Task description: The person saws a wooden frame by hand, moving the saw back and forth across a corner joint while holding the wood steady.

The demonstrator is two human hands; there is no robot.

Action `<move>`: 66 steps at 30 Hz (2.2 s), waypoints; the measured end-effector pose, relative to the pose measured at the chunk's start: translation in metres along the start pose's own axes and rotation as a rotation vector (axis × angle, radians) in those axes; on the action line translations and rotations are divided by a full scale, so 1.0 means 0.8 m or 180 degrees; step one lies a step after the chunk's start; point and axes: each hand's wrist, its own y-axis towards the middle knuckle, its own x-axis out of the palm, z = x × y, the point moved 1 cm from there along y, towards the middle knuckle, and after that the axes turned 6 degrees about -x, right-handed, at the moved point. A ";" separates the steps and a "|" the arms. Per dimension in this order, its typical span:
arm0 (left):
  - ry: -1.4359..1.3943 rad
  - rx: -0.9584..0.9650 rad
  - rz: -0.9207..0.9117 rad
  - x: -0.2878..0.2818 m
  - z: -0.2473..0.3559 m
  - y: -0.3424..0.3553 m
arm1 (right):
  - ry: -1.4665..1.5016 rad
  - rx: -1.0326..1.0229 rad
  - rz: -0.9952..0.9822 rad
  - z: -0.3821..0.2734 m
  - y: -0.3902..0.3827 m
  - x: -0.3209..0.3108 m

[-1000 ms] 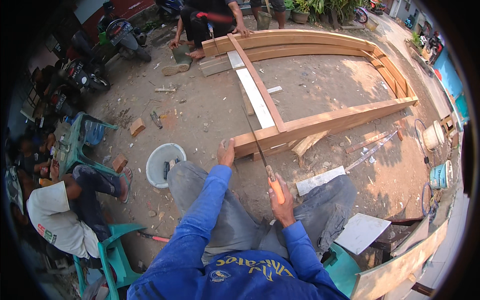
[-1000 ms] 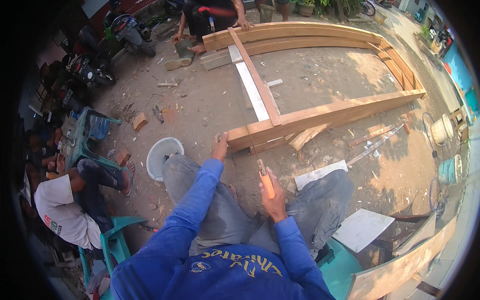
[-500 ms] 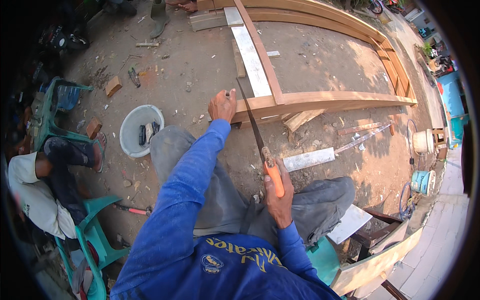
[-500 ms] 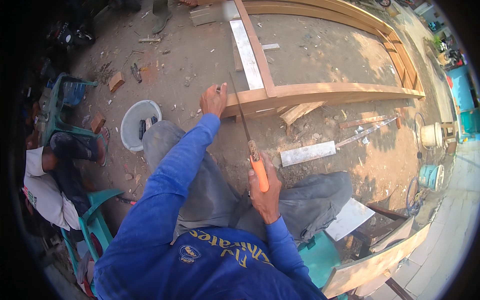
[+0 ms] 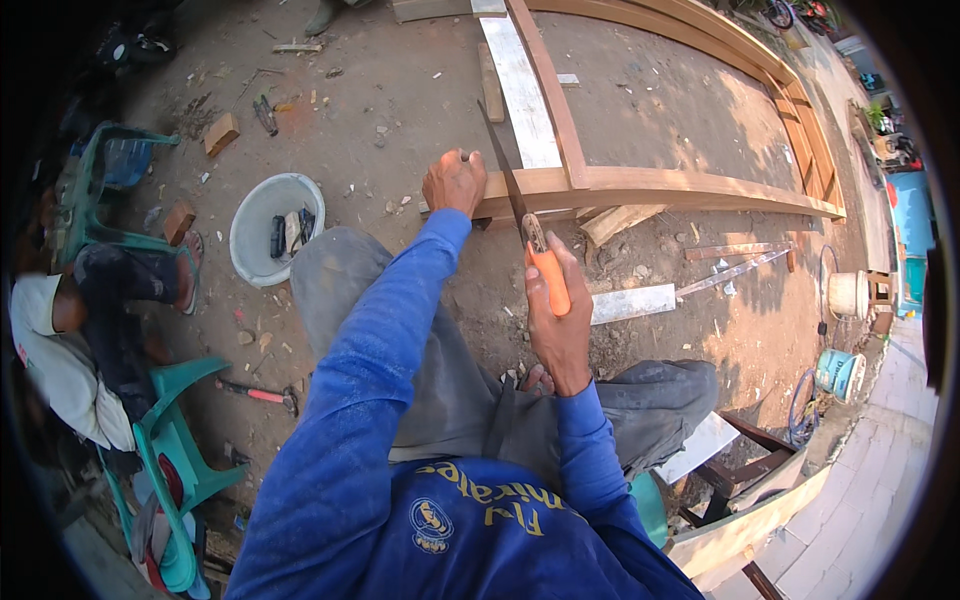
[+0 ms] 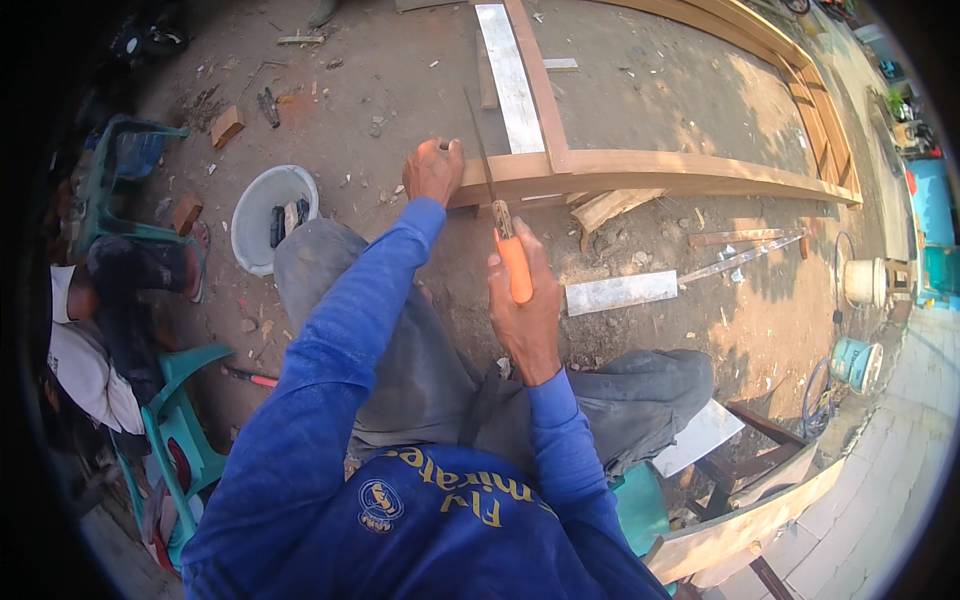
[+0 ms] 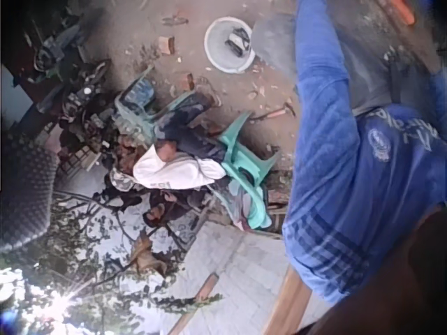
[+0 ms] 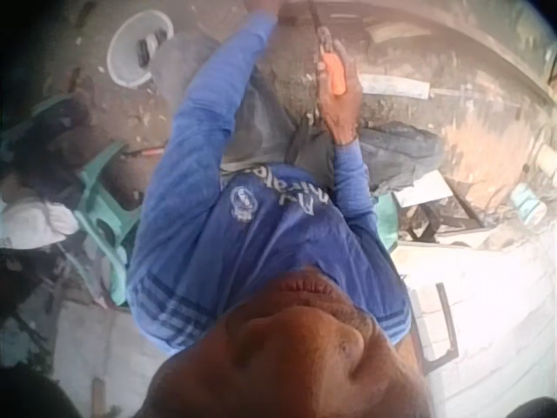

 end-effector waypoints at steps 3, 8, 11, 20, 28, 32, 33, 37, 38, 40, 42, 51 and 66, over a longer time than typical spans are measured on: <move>-0.0018 -0.0179 -0.0033 -0.009 0.001 0.008 | 0.0187 0.0448 -0.0187 -0.016 -0.110 -0.056; 0.0015 -0.0163 -0.0031 -0.013 0.008 0.004 | 0.0239 0.0355 -0.0132 -0.046 -0.144 -0.077; 0.0008 -0.0143 0.0028 -0.017 0.012 0.000 | 0.0368 0.0230 -0.0004 0.007 -0.030 -0.001; -0.0018 -0.0285 -0.0152 -0.008 -0.005 0.005 | 0.0235 0.0546 -0.0131 -0.013 -0.084 -0.037; -0.0011 -0.0090 -0.0077 -0.008 0.009 0.007 | 0.0330 0.0289 -0.0013 -0.005 -0.038 -0.010; 0.0117 0.0002 -0.0160 0.003 0.018 0.004 | 0.0391 0.0210 0.0127 0.038 0.064 0.039; 0.0085 -0.0035 -0.0159 0.000 0.017 0.004 | 0.0423 0.0341 0.0042 0.041 0.047 0.030; -0.0010 -0.0130 -0.0089 -0.013 -0.010 0.011 | 0.0173 0.0537 -0.0244 -0.002 -0.092 -0.038; -0.0011 -0.0150 -0.0081 -0.015 -0.010 0.010 | -0.0056 0.0420 -0.0297 -0.029 -0.128 -0.065; 0.0034 -0.0159 -0.0072 -0.015 0.006 0.004 | -0.0201 0.0407 -0.0227 -0.047 -0.177 -0.098; 0.0049 -0.0141 -0.0018 -0.014 0.008 0.002 | 0.0266 0.0591 -0.0142 -0.046 -0.147 -0.078; -0.0021 -0.0164 -0.0254 -0.010 0.003 0.006 | 0.0277 0.0399 -0.0072 0.030 0.021 0.020; -0.0068 -0.0068 -0.0304 -0.008 0.021 0.005 | 0.0240 0.0092 -0.0010 0.041 0.069 0.039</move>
